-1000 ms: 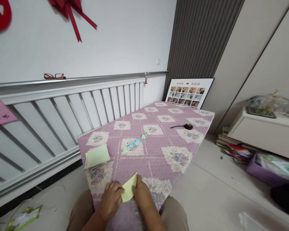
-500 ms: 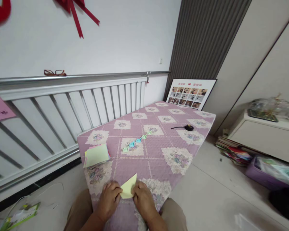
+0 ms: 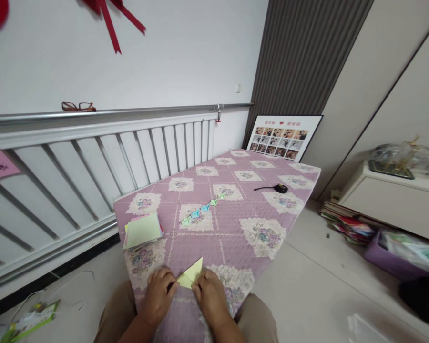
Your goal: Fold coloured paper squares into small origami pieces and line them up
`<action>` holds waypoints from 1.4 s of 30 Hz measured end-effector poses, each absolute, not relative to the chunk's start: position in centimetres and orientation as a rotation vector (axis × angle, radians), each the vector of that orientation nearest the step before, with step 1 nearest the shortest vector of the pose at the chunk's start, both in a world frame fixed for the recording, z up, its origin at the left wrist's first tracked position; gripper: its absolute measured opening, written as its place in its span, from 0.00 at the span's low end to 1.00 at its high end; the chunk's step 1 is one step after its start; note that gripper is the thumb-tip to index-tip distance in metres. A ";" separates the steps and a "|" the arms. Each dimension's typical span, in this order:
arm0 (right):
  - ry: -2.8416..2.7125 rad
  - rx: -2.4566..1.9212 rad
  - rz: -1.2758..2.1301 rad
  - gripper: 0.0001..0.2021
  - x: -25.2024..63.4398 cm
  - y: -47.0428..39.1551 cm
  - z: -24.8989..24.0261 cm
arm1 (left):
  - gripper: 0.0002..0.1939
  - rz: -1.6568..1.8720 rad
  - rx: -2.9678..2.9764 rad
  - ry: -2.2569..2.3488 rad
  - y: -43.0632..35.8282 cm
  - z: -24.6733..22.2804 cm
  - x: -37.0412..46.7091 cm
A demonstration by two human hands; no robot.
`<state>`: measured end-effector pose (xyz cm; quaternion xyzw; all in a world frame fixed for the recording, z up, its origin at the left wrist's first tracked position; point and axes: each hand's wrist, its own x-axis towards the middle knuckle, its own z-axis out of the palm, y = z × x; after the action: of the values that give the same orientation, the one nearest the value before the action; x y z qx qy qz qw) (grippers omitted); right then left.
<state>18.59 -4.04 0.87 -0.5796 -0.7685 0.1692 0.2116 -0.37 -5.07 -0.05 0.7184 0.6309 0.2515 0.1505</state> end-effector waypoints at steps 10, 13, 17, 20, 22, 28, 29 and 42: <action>-2.140 -1.788 0.395 0.09 17.6 -3.8 1.9 | 0.10 0.607 2.069 1.986 -4.5 -0.5 0.0; -2.144 -1.810 0.404 0.08 17.5 -3.5 2.0 | 0.10 0.574 2.069 2.009 -4.4 -0.4 0.1; -2.145 -1.859 0.423 0.07 17.4 -3.1 2.2 | 0.10 0.515 2.082 2.053 -4.1 0.0 0.0; -2.144 -1.890 0.439 0.07 17.3 -2.9 2.2 | 0.10 0.464 2.075 2.069 -4.0 0.5 0.0; -2.146 -1.898 0.450 0.07 17.2 -2.8 2.2 | 0.10 0.431 2.064 2.072 -3.9 0.7 0.1; -2.144 -1.909 0.458 0.07 17.1 -2.7 2.1 | 0.09 0.352 2.064 2.070 -3.6 1.0 0.1; -2.141 -1.911 0.456 0.07 17.1 -2.7 2.1 | 0.09 0.345 2.067 2.071 -3.5 1.0 0.0; -2.067 -1.855 0.370 0.01 17.3 -3.1 1.6 | 0.10 0.258 2.551 1.651 -3.4 0.8 0.9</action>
<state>17.25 -3.12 1.61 -0.6526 -0.7271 0.1302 0.1691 0.90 -3.41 0.76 0.8356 0.5409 0.0844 0.0458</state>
